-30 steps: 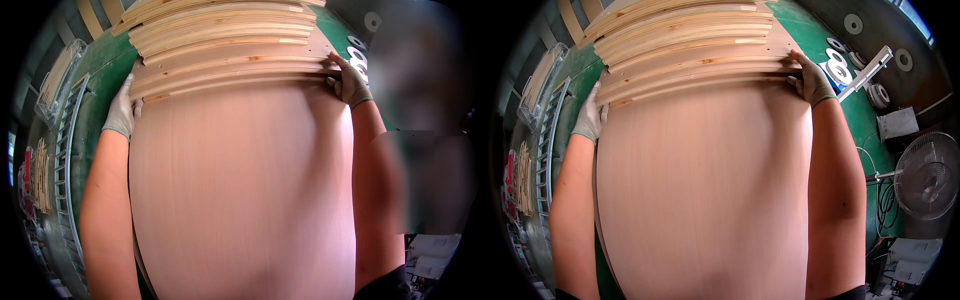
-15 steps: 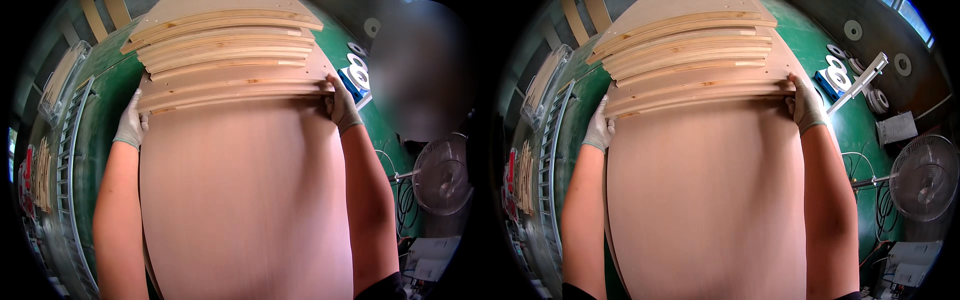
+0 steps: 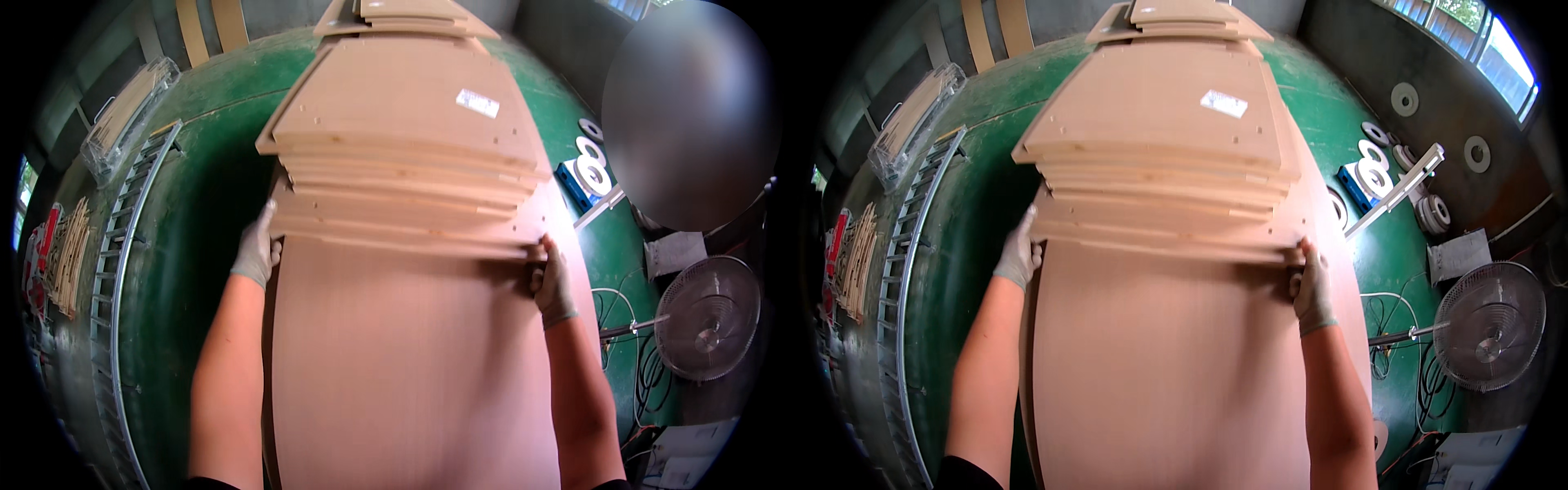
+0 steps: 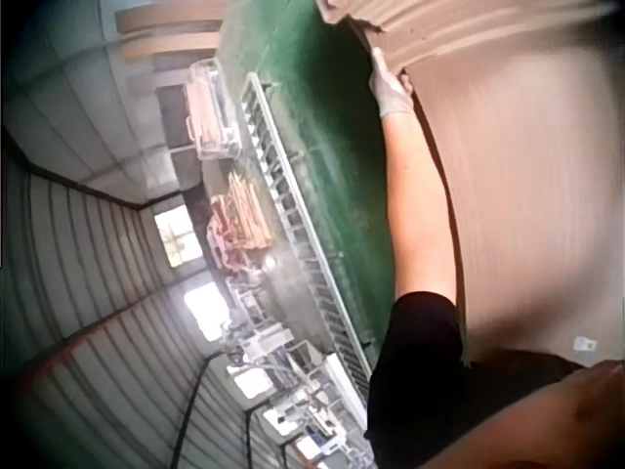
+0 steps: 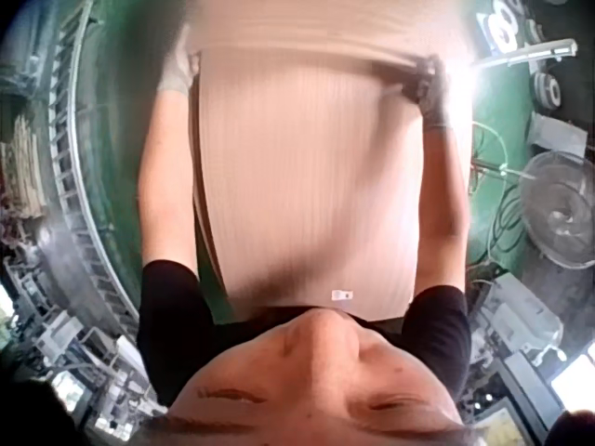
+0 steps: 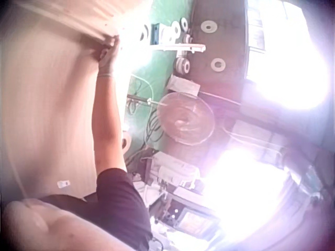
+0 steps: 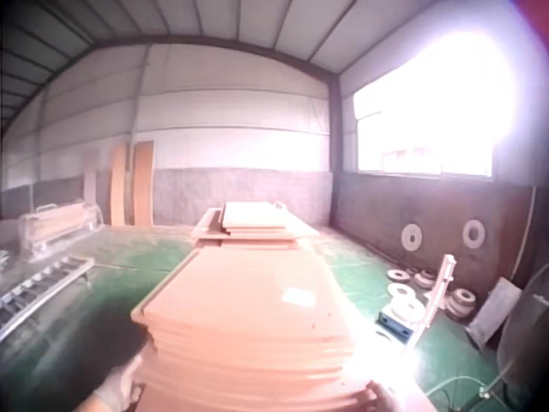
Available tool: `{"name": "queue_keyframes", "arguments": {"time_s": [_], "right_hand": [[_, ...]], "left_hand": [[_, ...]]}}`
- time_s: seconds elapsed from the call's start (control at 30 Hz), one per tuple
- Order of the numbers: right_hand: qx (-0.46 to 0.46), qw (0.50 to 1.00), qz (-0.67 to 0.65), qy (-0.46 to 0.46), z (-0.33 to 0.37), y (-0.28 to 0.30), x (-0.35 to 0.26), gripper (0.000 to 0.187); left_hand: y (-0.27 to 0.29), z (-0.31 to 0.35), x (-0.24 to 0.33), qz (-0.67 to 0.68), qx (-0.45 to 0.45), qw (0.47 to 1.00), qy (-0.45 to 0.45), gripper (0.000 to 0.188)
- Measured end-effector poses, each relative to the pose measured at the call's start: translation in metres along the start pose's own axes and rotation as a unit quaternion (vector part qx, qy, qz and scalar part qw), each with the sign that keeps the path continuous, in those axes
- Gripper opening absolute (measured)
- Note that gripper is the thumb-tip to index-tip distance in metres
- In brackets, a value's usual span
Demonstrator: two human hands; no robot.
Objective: The person repeatedly picks up large wooden panels from a stack, places them onto a conveyor belt, and feeds them into a CNC machine. The person wears gloves and handles the panels one at a time throughout the clip.
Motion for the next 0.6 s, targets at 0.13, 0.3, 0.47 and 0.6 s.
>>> {"name": "queue_keyframes", "arguments": {"time_s": [0.13,0.3,0.47,0.6], "right_hand": [[-0.010,1.000,-0.015,0.006,0.060,0.028,0.015,0.027],[-0.029,1.000,-0.002,-0.009,0.134,0.079,0.033,0.029],[-0.140,0.989,-0.049,0.003,0.225,0.140,0.052,0.030],[-0.019,0.999,-0.001,-0.029,0.294,0.186,0.052,0.030]], "left_hand": [[0.031,0.046,-0.021,0.014,-0.012,1.000,0.003,0.048],[0.080,0.122,-0.048,0.011,-0.027,1.000,-0.001,0.048],[0.135,0.220,-0.083,0.015,-0.038,0.999,-0.009,0.045],[0.176,0.303,-0.106,-0.002,-0.048,0.998,0.047,0.046]]}}
Point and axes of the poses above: each hand's wrist, its own z-axis away from the middle knuckle, its own y-axis out of the back of the hand, x = y × z, the point moved 5 cm from there along -z, towards the middle knuckle, and after that the axes turned 1 degree about -x, right-handed, at the moved point
